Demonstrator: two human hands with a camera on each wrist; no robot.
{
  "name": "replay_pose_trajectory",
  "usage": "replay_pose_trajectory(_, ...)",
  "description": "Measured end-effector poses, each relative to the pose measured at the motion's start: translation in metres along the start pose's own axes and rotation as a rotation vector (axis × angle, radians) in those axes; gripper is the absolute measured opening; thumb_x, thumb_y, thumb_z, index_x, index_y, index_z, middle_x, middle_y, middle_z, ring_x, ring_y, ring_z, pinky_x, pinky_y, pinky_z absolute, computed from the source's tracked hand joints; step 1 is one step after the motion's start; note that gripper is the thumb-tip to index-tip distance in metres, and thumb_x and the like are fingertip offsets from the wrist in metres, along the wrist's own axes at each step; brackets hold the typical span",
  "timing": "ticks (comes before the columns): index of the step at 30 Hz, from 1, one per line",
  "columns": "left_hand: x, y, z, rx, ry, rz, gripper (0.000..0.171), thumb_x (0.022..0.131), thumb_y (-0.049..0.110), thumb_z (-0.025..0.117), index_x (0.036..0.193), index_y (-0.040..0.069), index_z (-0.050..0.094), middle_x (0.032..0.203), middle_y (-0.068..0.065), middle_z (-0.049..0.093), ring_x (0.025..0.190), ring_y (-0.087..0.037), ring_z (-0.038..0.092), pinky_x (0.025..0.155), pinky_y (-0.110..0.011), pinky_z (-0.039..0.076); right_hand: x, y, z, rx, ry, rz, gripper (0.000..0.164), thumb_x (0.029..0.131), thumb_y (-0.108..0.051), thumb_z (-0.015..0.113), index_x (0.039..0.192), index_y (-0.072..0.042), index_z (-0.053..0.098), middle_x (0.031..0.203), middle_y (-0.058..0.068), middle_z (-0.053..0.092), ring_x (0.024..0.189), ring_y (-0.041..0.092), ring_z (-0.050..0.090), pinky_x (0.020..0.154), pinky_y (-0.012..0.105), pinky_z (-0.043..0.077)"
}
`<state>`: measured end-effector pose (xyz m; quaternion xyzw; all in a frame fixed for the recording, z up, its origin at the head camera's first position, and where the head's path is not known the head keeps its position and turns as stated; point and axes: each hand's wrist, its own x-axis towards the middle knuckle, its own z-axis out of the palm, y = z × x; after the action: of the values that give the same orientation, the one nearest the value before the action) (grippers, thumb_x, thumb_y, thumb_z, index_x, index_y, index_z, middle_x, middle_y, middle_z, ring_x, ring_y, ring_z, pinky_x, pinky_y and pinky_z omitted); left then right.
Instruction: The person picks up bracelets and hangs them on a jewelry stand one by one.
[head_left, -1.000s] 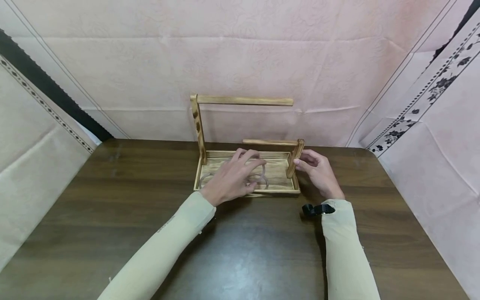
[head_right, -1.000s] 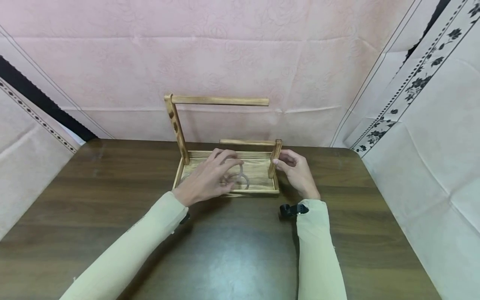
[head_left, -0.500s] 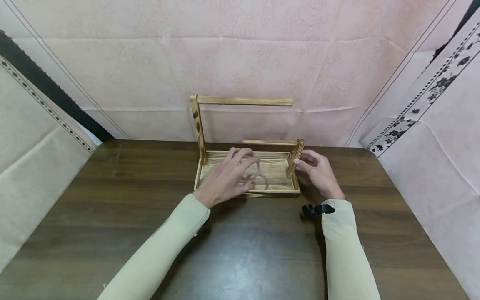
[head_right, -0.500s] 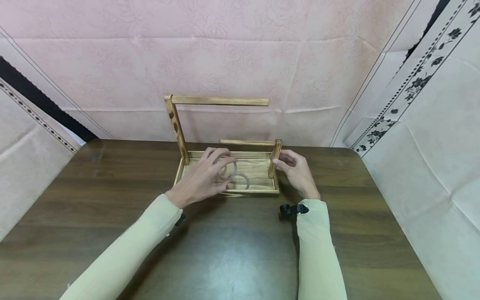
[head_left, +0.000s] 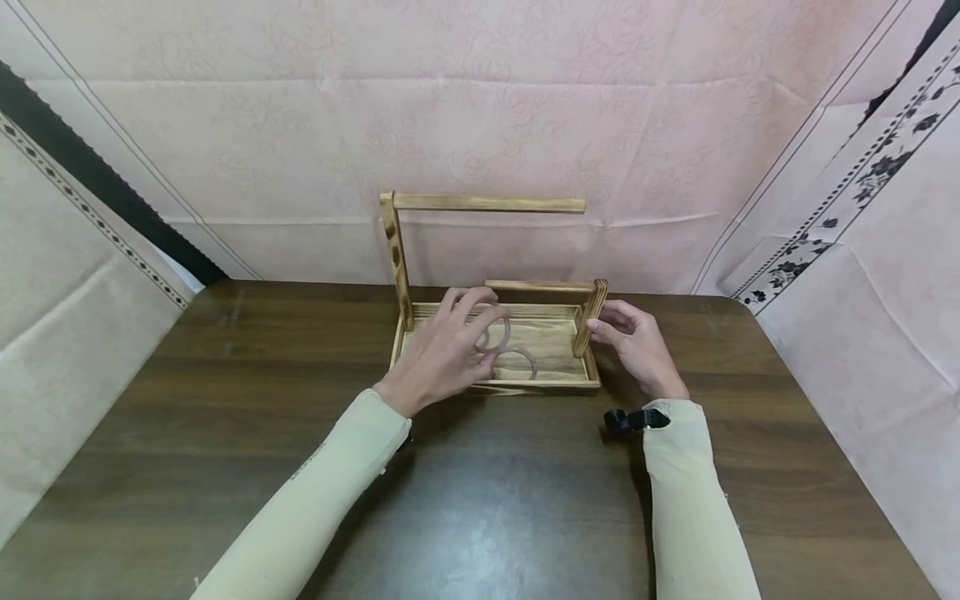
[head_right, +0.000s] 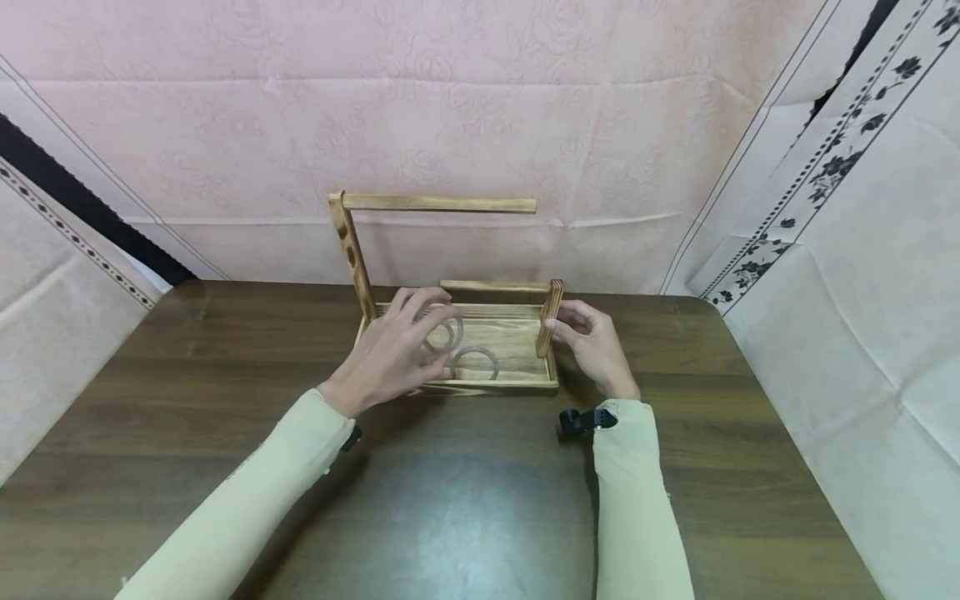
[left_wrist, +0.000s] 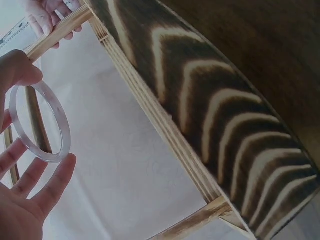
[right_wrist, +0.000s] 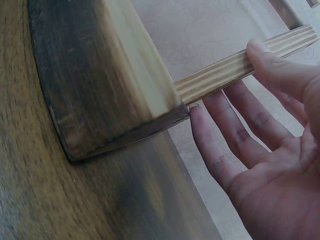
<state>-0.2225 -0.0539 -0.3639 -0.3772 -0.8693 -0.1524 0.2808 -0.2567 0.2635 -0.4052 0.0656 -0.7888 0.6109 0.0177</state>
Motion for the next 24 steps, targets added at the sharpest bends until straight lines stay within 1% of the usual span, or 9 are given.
replay_pose_trajectory(2, 0.0, -0.0007, -0.001, 0.0, 0.012, -0.008, 0.047, 0.087, 0.025, 0.076, 0.132, 0.019, 0.061, 0.139, -0.008, 0.054, 0.123, -0.028, 0.051, 0.058, -0.028, 0.056, 0.0001, 0.0004, -0.0009, -0.009, 0.003, -0.001, 0.042, 0.1, -0.019, 0.068, 0.135, 0.001, 0.058, 0.127, 0.019, 0.064, 0.098, 0.003, 0.07, 0.093, 0.026, 0.061)
replay_pose_trajectory(4, 0.0001, -0.0015, -0.0017, -0.002, 0.019, -0.014, 0.049, 0.085, 0.024, 0.077, 0.131, 0.019, 0.061, 0.139, -0.008, 0.054, 0.123, -0.029, 0.051, 0.06, -0.029, 0.057, -0.0001, 0.0006, -0.0019, -0.016, 0.003, 0.001, 0.042, 0.099, -0.02, 0.069, 0.135, 0.0, 0.058, 0.124, 0.014, 0.065, 0.098, 0.003, 0.07, 0.091, 0.025, 0.061)
replay_pose_trajectory(7, 0.0008, -0.0024, -0.0018, -0.006, 0.03, -0.024, 0.05, 0.083, 0.021, 0.077, 0.131, 0.018, 0.06, 0.141, -0.009, 0.054, 0.124, -0.029, 0.051, 0.059, -0.028, 0.057, -0.0004, 0.0005, -0.0031, -0.018, 0.003, 0.0, 0.042, 0.099, -0.022, 0.069, 0.134, -0.001, 0.059, 0.121, 0.009, 0.067, 0.098, 0.003, 0.07, 0.09, 0.023, 0.061)
replay_pose_trajectory(10, 0.0028, -0.0033, -0.0017, -0.003, 0.038, -0.029, 0.051, 0.082, 0.018, 0.077, 0.131, 0.018, 0.06, 0.141, -0.01, 0.054, 0.125, -0.03, 0.051, 0.059, -0.029, 0.057, -0.0006, 0.0002, -0.0036, -0.016, 0.003, -0.009, 0.043, 0.099, -0.022, 0.069, 0.135, -0.001, 0.059, 0.121, 0.009, 0.067, 0.099, 0.004, 0.07, 0.091, 0.025, 0.061)
replay_pose_trajectory(17, 0.0038, -0.0035, -0.0018, 0.012, 0.036, -0.047, 0.053, 0.082, 0.017, 0.077, 0.131, 0.018, 0.058, 0.14, -0.009, 0.054, 0.124, -0.03, 0.051, 0.056, -0.029, 0.057, -0.0027, 0.0008, -0.0007, -0.03, 0.001, 0.018, 0.042, 0.099, -0.023, 0.07, 0.135, -0.003, 0.059, 0.123, 0.011, 0.067, 0.098, 0.005, 0.071, 0.096, 0.033, 0.061)
replay_pose_trajectory(24, 0.0085, -0.0057, -0.003, 0.024, 0.055, -0.05, 0.057, 0.082, 0.015, 0.075, 0.136, 0.018, 0.057, 0.138, -0.008, 0.055, 0.126, -0.031, 0.052, 0.065, -0.033, 0.061, -0.0008, -0.0001, 0.0001, -0.027, 0.004, 0.001, 0.042, 0.099, -0.022, 0.069, 0.134, -0.002, 0.059, 0.124, 0.014, 0.067, 0.098, 0.005, 0.071, 0.095, 0.034, 0.061)
